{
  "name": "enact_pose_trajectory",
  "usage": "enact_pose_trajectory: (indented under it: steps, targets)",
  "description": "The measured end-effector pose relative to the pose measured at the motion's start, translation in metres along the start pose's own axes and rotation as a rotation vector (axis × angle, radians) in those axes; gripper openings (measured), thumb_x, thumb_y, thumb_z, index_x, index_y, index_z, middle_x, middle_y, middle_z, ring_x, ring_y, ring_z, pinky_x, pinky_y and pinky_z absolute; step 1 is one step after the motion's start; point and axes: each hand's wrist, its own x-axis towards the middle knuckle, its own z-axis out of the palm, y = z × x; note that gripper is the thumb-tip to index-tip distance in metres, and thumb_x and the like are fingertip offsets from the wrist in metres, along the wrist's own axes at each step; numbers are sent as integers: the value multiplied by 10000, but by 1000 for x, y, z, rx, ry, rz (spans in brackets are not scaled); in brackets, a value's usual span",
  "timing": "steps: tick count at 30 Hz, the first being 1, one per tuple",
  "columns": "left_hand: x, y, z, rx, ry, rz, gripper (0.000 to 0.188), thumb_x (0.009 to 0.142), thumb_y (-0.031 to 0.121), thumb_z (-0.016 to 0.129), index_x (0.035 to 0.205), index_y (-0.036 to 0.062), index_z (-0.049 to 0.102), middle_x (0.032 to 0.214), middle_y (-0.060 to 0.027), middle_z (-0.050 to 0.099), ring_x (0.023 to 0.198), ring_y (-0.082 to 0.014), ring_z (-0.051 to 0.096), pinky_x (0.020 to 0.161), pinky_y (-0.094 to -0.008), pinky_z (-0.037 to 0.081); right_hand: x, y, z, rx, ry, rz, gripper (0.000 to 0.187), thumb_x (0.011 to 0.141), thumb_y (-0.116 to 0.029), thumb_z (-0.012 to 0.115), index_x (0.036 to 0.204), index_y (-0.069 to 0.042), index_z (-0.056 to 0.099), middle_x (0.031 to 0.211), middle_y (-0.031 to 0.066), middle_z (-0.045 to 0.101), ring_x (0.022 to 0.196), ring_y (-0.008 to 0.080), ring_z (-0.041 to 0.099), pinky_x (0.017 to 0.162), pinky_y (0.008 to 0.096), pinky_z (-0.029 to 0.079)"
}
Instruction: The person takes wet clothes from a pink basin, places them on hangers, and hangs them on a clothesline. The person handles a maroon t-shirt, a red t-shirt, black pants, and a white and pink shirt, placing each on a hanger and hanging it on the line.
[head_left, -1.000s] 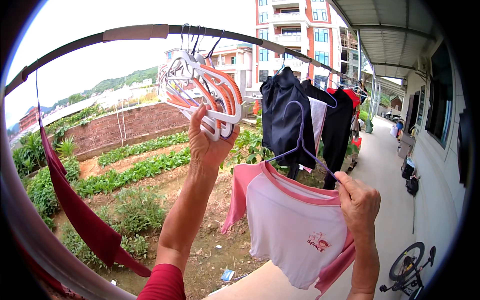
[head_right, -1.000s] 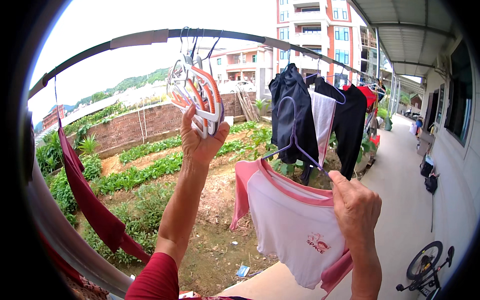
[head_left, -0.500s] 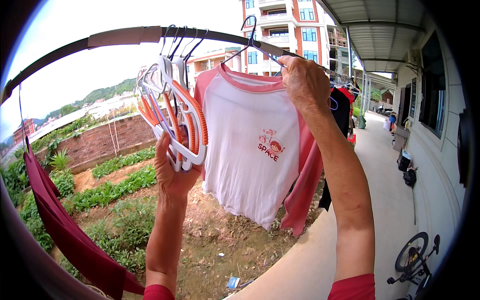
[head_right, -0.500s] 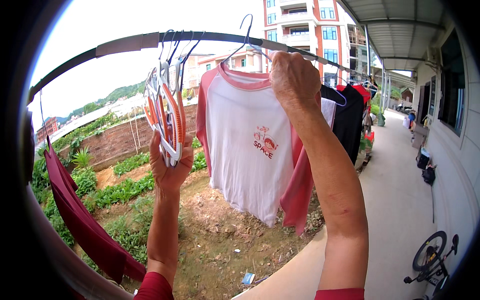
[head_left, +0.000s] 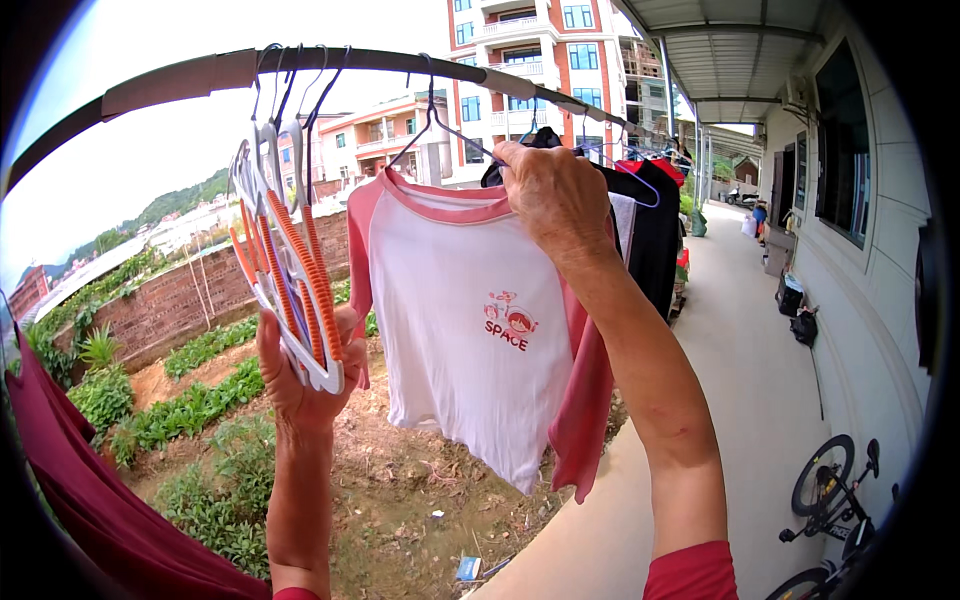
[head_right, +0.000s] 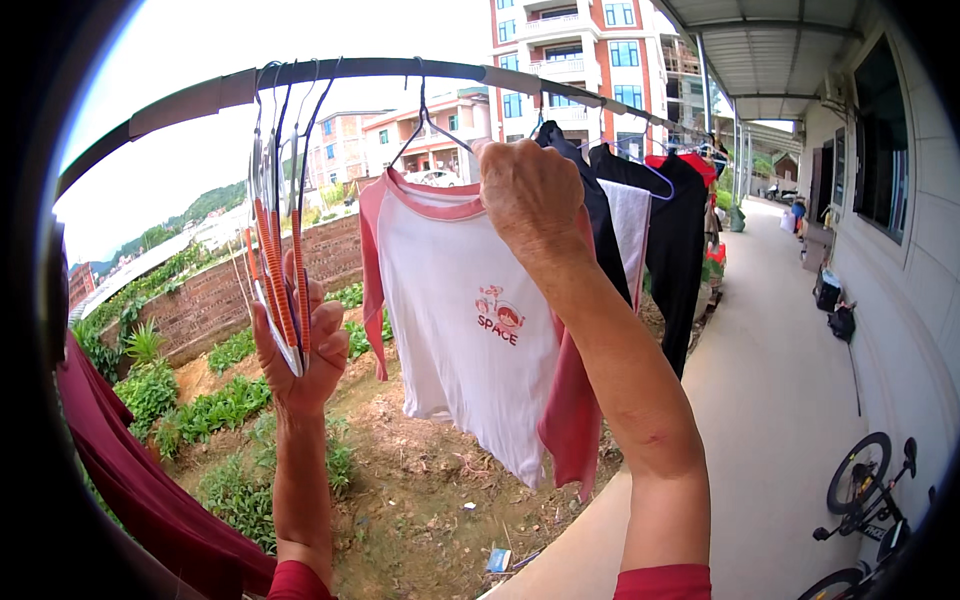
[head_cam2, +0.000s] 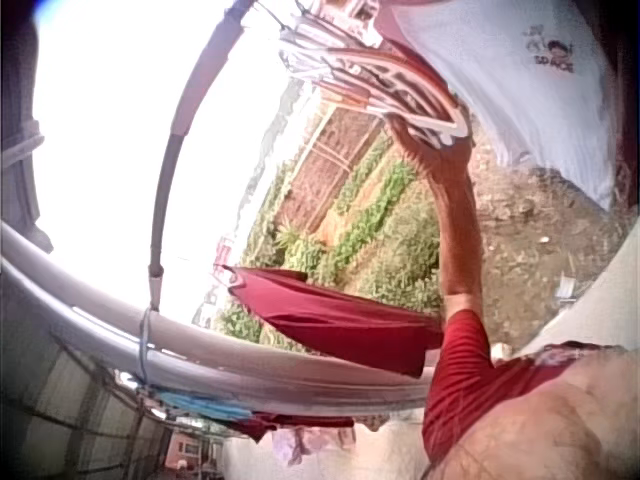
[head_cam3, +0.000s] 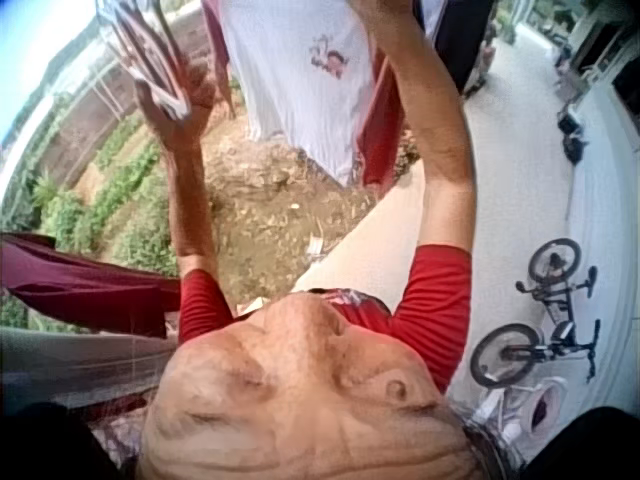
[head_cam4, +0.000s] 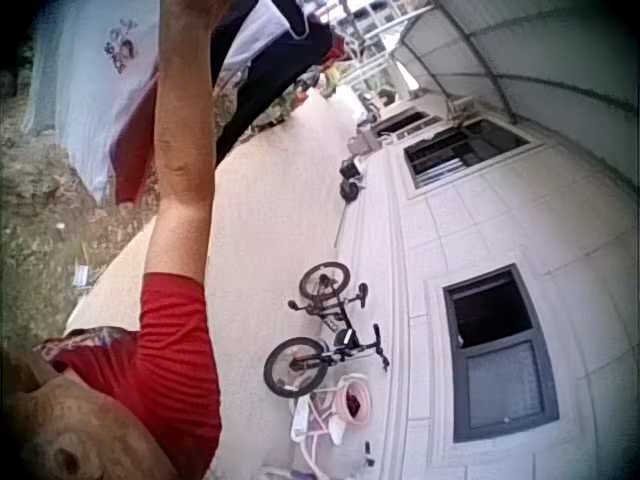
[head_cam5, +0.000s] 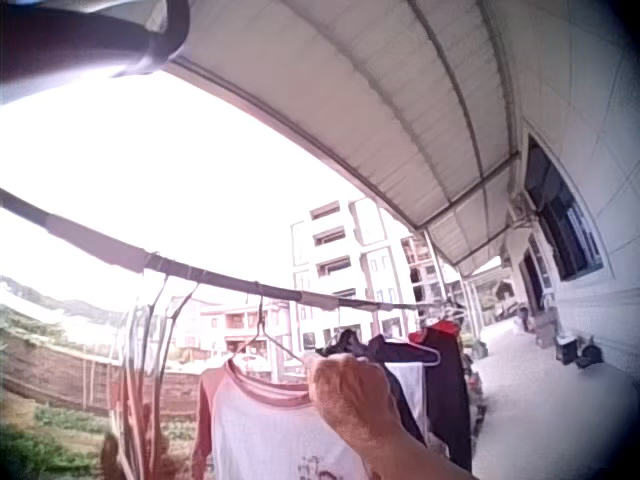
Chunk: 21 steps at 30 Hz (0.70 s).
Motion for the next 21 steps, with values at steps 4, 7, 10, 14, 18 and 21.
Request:
enact_pose_trajectory:
  steps: [4,7,10,14,18,21]
  targets:
    - [2,-1,-3,44,-71,-29,647,869,430,565,1387,134,314,1079,-24,503,821,-144,426,627,-290,388,-13,4,4,-94,262,-180,313,744,-245,716,1037,-143,672,944,123,607,882,206,586,695,393,473]
    - [4,-9,-4,30,-73,-46,742,865,411,580,1423,101,201,1010,-17,456,810,-139,406,631,-291,348,-39,17,-22,-31,459,-274,286,707,-198,726,978,-116,685,955,87,582,905,190,517,712,379,335]
    - [7,-14,-3,27,-116,-95,790,850,389,609,1417,39,185,992,-12,448,807,-138,399,628,-291,321,-80,42,-63,9,527,-331,208,662,-135,717,863,-96,686,902,49,563,866,183,514,678,356,312]
    - [11,-26,-2,-19,-89,-161,834,844,360,626,1432,34,132,986,3,434,823,-141,393,644,-290,314,-159,83,-136,-33,298,-235,166,654,-90,705,817,-90,668,858,13,533,821,163,508,670,347,309]
    - [-3,-54,-25,-183,-72,-208,892,814,352,635,1445,52,80,1437,-115,285,1165,-287,388,928,-423,374,-246,131,-215,-154,192,-110,209,644,-77,707,839,-101,637,832,4,505,767,168,503,665,336,313]
    - [-35,-96,-15,-192,-60,-236,836,823,315,581,1441,28,96,1463,-146,244,1231,-326,344,965,-463,324,-313,165,-292,-247,118,45,171,652,-70,681,805,-103,612,791,-2,472,743,155,483,644,336,310]
